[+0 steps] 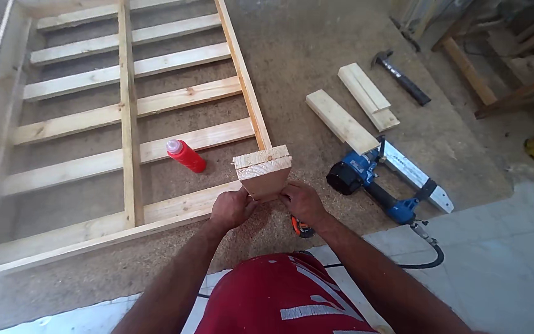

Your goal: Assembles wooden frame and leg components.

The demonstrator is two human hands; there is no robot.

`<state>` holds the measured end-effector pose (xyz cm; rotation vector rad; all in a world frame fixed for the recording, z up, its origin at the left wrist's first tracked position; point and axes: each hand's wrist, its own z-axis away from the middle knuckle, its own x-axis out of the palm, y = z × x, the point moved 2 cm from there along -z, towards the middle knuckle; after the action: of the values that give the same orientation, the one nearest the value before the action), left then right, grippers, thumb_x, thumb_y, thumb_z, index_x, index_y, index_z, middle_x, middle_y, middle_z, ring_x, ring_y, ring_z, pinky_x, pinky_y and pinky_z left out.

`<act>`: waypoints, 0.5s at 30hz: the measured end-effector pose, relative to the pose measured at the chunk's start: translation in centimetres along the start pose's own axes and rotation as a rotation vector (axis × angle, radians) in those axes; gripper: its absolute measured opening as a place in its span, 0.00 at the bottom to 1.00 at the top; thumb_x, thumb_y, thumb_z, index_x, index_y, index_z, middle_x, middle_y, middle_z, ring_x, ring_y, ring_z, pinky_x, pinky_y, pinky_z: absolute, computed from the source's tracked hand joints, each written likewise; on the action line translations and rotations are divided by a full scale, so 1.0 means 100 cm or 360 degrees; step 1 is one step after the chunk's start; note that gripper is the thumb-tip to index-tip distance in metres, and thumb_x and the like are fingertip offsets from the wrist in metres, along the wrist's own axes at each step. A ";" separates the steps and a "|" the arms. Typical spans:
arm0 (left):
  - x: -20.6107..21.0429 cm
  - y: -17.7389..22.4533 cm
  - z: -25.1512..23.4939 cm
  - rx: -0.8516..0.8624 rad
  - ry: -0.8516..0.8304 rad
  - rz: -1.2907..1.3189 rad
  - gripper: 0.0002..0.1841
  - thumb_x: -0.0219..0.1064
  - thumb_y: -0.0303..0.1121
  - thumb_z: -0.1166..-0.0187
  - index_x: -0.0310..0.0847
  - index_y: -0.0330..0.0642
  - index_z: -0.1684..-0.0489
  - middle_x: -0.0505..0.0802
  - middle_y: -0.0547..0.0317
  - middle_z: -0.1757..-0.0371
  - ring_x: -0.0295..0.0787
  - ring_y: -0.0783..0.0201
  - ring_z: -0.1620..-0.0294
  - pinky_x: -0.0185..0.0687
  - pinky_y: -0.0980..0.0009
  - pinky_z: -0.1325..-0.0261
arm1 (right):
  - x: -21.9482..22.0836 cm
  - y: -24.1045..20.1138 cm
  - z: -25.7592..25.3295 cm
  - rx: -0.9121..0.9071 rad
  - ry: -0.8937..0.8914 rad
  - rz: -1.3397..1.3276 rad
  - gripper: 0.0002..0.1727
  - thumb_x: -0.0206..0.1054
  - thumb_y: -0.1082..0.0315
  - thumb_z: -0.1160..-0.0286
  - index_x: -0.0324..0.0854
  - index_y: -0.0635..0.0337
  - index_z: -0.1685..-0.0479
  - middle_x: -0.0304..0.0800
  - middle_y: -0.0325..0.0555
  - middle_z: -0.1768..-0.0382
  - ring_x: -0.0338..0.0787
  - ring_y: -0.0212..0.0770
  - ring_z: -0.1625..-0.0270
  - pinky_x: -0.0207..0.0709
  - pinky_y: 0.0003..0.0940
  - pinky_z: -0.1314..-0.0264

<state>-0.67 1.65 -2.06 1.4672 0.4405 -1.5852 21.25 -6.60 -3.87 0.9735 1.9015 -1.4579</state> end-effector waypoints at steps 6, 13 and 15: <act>-0.001 0.001 0.001 0.0016 0.0017 0.0037 0.18 0.67 0.54 0.19 0.87 0.48 0.54 0.93 0.56 0.74 0.94 0.52 0.66 0.86 0.46 0.59 | 0.000 0.001 -0.004 -0.0062 -0.0021 -0.0001 0.07 0.73 0.67 0.28 0.89 0.56 0.73 0.93 0.43 0.64 0.93 0.42 0.56 0.89 0.39 0.53; -0.002 -0.001 -0.001 -0.0021 -0.0037 0.0115 0.19 0.67 0.55 0.19 0.89 0.48 0.55 0.95 0.55 0.69 0.95 0.51 0.61 0.87 0.42 0.52 | -0.004 0.003 -0.011 -0.0162 -0.0109 0.0009 0.08 0.70 0.67 0.27 0.88 0.55 0.73 0.93 0.42 0.64 0.94 0.41 0.55 0.89 0.40 0.51; -0.001 -0.002 -0.001 -0.0015 -0.0014 0.0112 0.18 0.68 0.54 0.19 0.89 0.48 0.56 0.95 0.55 0.69 0.95 0.51 0.62 0.87 0.43 0.53 | -0.004 0.004 -0.011 -0.0175 -0.0109 -0.0004 0.08 0.70 0.68 0.27 0.88 0.55 0.74 0.93 0.42 0.64 0.94 0.41 0.54 0.89 0.39 0.50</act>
<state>-0.74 1.86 -2.04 1.4528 0.3867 -1.5315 21.80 -5.54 -3.48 0.8603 1.9125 -1.3556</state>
